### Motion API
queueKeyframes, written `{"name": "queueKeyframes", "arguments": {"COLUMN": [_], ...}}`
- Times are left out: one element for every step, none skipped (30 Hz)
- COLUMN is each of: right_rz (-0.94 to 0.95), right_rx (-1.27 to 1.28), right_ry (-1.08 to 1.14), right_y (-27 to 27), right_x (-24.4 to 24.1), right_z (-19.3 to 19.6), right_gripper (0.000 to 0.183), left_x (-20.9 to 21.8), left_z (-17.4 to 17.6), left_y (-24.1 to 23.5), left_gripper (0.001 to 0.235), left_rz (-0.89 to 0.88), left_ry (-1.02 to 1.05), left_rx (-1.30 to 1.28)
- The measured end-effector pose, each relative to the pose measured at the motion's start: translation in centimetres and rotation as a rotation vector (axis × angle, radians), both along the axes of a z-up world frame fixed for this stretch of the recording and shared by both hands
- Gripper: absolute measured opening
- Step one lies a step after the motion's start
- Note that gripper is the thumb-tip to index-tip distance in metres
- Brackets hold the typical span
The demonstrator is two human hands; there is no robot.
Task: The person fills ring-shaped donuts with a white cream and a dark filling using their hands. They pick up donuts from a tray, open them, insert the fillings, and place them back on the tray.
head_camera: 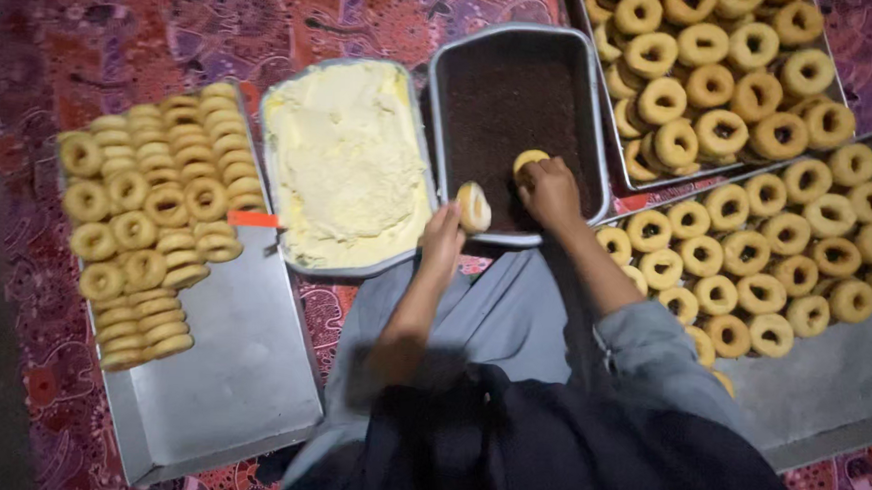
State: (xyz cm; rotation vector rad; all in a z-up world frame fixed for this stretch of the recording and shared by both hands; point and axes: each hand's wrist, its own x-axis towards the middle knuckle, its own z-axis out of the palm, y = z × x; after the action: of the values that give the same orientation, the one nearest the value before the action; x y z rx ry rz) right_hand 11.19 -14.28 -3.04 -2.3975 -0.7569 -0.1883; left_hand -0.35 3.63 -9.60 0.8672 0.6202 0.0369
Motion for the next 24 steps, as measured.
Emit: {"name": "queueKeyframes", "arguments": {"right_rz": [0.027,0.055,-0.019,-0.094,-0.169,-0.284,-0.389,-0.486,-0.464,-0.442,-0.42,-0.398,-0.37,-0.343,-0.26,-0.174,-0.088,0.016,0.115,0.214,0.099,-0.015,-0.126,-0.215], "right_rx": [-0.045,-0.089,0.026,0.14,0.251,0.518,0.786,1.054,1.067,1.079,1.09,1.102,1.108,1.114,0.912,0.703,0.49,0.434,0.37,0.306,0.341,0.378,0.415,0.663], "right_ry": [0.042,0.085,0.068,0.048,0.028,0.342,0.65,0.96,0.93,0.9,0.873,0.847,0.825,0.803,0.52,0.243,-0.037,-0.101,-0.163,-0.225,-0.233,-0.241,-0.253,0.17], "right_y": [-1.3,-2.2,-2.8,-3.2,-3.8,-4.2,-4.4,-4.6,-4.9,-5.3,-5.4,-5.5,-5.5,-5.4,-5.0,-4.5,-3.8,-2.9,-2.5,-2.1,-2.0,-1.9,-1.8,-2.0], "right_x": [1.3,2.0,2.8,3.3,3.7,4.0,3.8,3.6,3.6,3.5,3.3,3.0,2.7,2.2,1.8,1.1,0.8,0.3,-0.1,-0.4,-0.8,-0.7,-0.4,-0.2], "right_z": [-1.1,-2.1,-3.1,-3.9,-4.6,-5.2,-5.5,-5.5,-5.4,-5.0,-4.5,-3.8,-2.9,-1.8,-0.6,0.8,2.2,3.6,4.9,6.0,6.7,7.2,7.3,7.0], "right_gripper": [0.013,0.012,0.014,0.017,0.02,0.021,0.022,0.024,0.024,0.024,0.025,0.025,0.025,0.026,0.027,0.028,0.03,0.031,0.032,0.034,0.032,0.031,0.03,0.035], "left_x": [2.7,5.4,7.9,10.1,12.0,13.4,14.4,14.7,14.9,15.0,14.8,14.5,13.9,13.2,12.4,11.5,11.0,10.4,9.9,9.7,9.9,10.0,10.2,10.5], "left_z": [0.0,0.1,0.2,0.4,0.4,0.4,0.4,0.3,0.1,-0.3,-0.7,-1.2,-1.8,-2.3,-2.8,-3.1,-3.2,-3.1,-3.0,-2.7,-2.2,-1.6,-0.7,0.3], "left_y": [-0.3,-0.6,-0.9,-1.1,-1.1,-0.9,-0.7,-0.9,-1.1,-1.4,-1.8,-2.4,-2.9,-3.4,-3.7,-4.0,-4.3,-4.5,-4.9,-5.2,-5.4,-5.6,-5.7,-5.8], "left_gripper": [0.034,0.029,0.023,0.018,0.018,0.02,0.021,0.02,0.019,0.019,0.021,0.024,0.027,0.027,0.028,0.028,0.029,0.03,0.033,0.032,0.031,0.031,0.032,0.033], "left_rz": [-0.09,-0.181,-0.096,-0.011,-0.098,-0.186,-0.267,-0.336,-0.398,-0.458,-0.371,-0.287,-0.199,-0.139,-0.069,0.003,-0.021,-0.046,-0.073,-0.068,-0.066,-0.064,-0.084,-0.104], "left_ry": [-0.025,-0.054,-0.219,-0.399,-0.449,-0.503,-0.563,-0.448,-0.334,-0.222,-0.105,0.008,0.122,0.037,-0.044,-0.124,-0.167,-0.211,-0.251,-0.231,-0.213,-0.195,-0.207,-0.22], "left_rx": [0.417,0.834,1.118,1.394,1.512,1.628,1.744,1.639,1.534,1.426,1.232,1.035,0.834,0.418,0.005,-0.408,-0.441,-0.473,-0.512,-0.496,-0.481,-0.466,-0.45,-0.433]}}
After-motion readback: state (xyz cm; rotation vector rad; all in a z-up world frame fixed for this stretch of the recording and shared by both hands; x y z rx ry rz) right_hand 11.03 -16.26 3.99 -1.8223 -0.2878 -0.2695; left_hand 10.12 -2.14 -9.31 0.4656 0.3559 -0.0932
